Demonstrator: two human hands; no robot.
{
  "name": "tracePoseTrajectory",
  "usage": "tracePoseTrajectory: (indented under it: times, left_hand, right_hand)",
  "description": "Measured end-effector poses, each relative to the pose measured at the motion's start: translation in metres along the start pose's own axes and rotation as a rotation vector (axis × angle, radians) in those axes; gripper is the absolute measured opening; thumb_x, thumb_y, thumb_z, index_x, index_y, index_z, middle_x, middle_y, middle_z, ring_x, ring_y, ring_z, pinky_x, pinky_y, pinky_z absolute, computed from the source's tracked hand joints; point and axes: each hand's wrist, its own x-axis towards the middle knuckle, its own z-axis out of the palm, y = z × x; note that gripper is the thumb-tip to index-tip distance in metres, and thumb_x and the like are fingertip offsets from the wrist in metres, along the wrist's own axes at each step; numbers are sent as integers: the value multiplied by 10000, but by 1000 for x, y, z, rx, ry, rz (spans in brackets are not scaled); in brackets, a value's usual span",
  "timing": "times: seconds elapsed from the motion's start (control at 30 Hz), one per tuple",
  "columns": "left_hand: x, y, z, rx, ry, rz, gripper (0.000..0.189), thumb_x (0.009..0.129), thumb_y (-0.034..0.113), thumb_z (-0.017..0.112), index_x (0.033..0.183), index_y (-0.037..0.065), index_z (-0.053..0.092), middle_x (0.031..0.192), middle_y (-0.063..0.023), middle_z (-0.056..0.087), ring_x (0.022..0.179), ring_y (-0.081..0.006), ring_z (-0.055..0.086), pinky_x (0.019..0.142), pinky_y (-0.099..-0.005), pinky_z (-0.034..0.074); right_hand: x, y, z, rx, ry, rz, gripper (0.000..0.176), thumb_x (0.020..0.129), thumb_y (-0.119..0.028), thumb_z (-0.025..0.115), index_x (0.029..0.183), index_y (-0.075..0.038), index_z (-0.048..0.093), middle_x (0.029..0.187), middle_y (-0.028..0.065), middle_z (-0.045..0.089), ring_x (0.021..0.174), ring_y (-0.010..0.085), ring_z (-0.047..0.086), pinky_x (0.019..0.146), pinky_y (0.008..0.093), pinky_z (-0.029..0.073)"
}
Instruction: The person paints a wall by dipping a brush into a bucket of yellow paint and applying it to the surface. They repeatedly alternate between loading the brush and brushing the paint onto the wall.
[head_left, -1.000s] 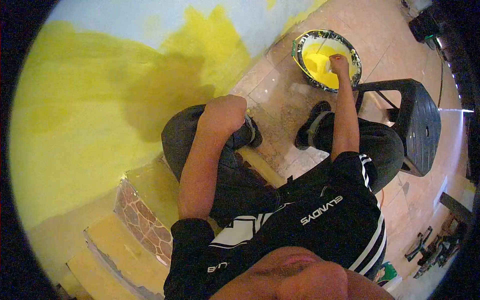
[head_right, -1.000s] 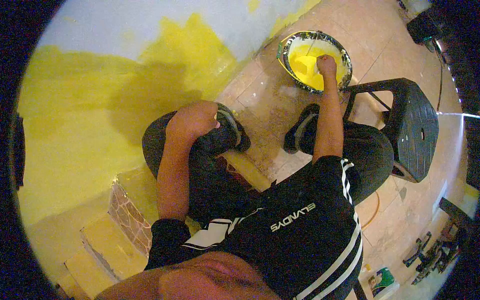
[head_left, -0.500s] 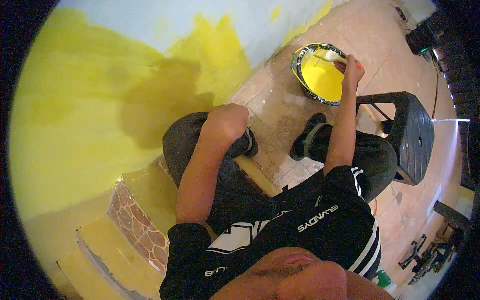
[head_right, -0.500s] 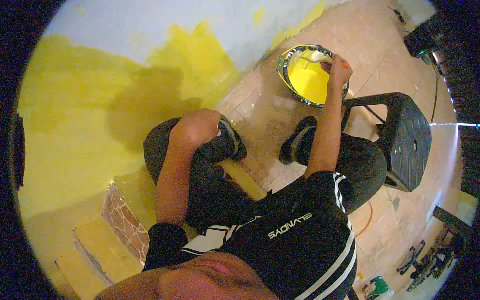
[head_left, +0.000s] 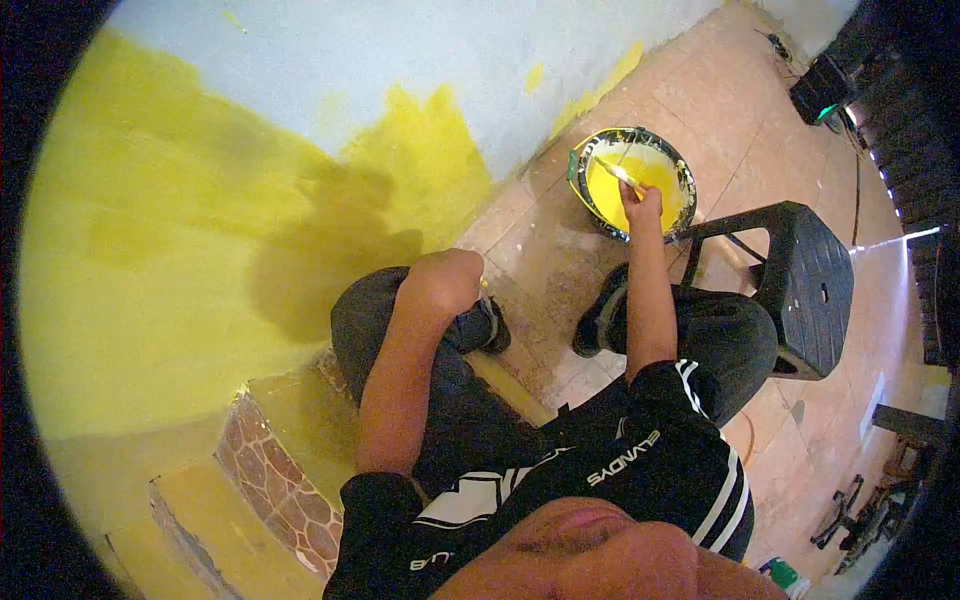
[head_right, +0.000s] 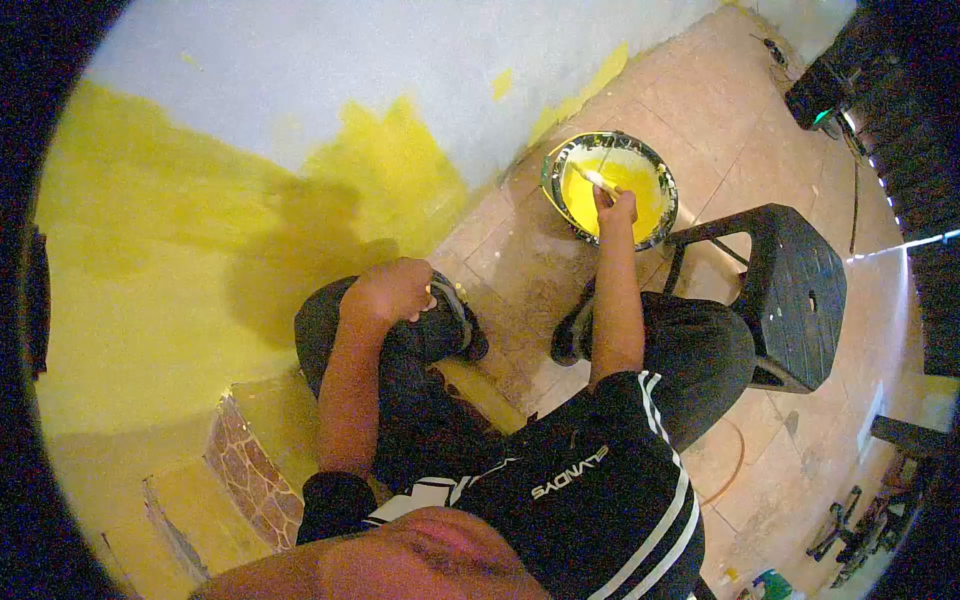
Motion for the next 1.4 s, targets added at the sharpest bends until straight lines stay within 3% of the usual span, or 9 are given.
tracePoseTrajectory:
  times: [0.1, 0.17, 0.37, 0.7, 0.9, 1.0, 1.1, 1.33, 1.4]
  left_hand:
    - [-3, 7, -4, 32, -55, -33, 191, 729, 109, 528, 862, 9, 620, 936, -203, 613, 887, -354, 600, 763, -449, 474]
    - [-1, 2, 2, 15, 6, 18, 204, 761, 195, 620, 807, -2, 595, 680, -155, 628, 659, -262, 637, 625, -398, 481]
    - [-2, -1, 2, -77, 11, 29, 198, 759, 191, 620, 784, -5, 600, 673, -147, 629, 651, -264, 633, 620, -404, 478]
    - [-4, 0, 0, -45, 63, 60, 210, 753, 203, 618, 741, -6, 601, 669, -144, 632, 667, -279, 635, 633, -412, 478]
    - [0, -1, 1, 20, 63, 32, 230, 749, 212, 614, 717, -16, 610, 653, -146, 629, 644, -286, 634, 648, -408, 483]
    - [-1, 1, -3, -16, 68, 33, 257, 767, 217, 563, 696, -25, 612, 642, -153, 627, 654, -296, 633, 671, -408, 487]
    - [-5, 5, -8, -103, 0, 17, 295, 779, 228, 498, 676, -24, 611, 634, -160, 622, 661, -311, 629, 691, -416, 485]
    - [-9, 6, -15, -106, -43, -2, 298, 806, 261, 504, 730, -3, 619, 613, -149, 609, 626, -298, 622, 653, -409, 484]
    - [-4, 3, -10, -109, -79, -10, 313, 812, 277, 500, 743, -7, 612, 653, -169, 615, 658, -310, 623, 662, -419, 480]
  right_hand:
    - [-13, 16, -1, 23, 116, -111, 175, 800, -35, 454, 916, 96, 440, 879, 242, 520, 758, 387, 584, 695, 488, 564]
    - [-22, 24, -6, -41, 50, -186, 188, 793, -18, 474, 939, 98, 448, 894, 241, 522, 754, 365, 592, 666, 469, 574]
    - [-23, 38, -6, -256, 88, -275, 186, 809, -105, 485, 888, 61, 511, 852, 175, 579, 663, 269, 615, 510, 342, 557]
    - [-78, 9, 40, -15, 58, -479, 236, 824, -118, 445, 942, 82, 485, 870, 207, 572, 703, 285, 617, 603, 345, 583]
    - [-97, -9, 64, 290, -345, -331, 336, 827, -168, 401, 1005, 108, 476, 975, 248, 552, 887, 381, 587, 814, 422, 535]
    - [-112, -2, 63, 512, -724, -4, 390, 801, -125, 367, 1103, 104, 460, 1171, 307, 461, 1101, 449, 462, 934, 486, 440]
    - [-132, 19, 54, 735, -797, 243, 355, 809, -110, 384, 1085, 94, 477, 1178, 307, 457, 1116, 441, 454, 945, 495, 426]
    - [-143, 80, 1, 454, -771, 174, 212, 864, -105, 495, 994, 57, 534, 1097, 243, 545, 1045, 368, 534, 908, 423, 477]
    - [-140, 97, -12, 442, -816, 363, 167, 863, -63, 510, 984, 44, 551, 1052, 211, 582, 1002, 319, 569, 881, 386, 501]
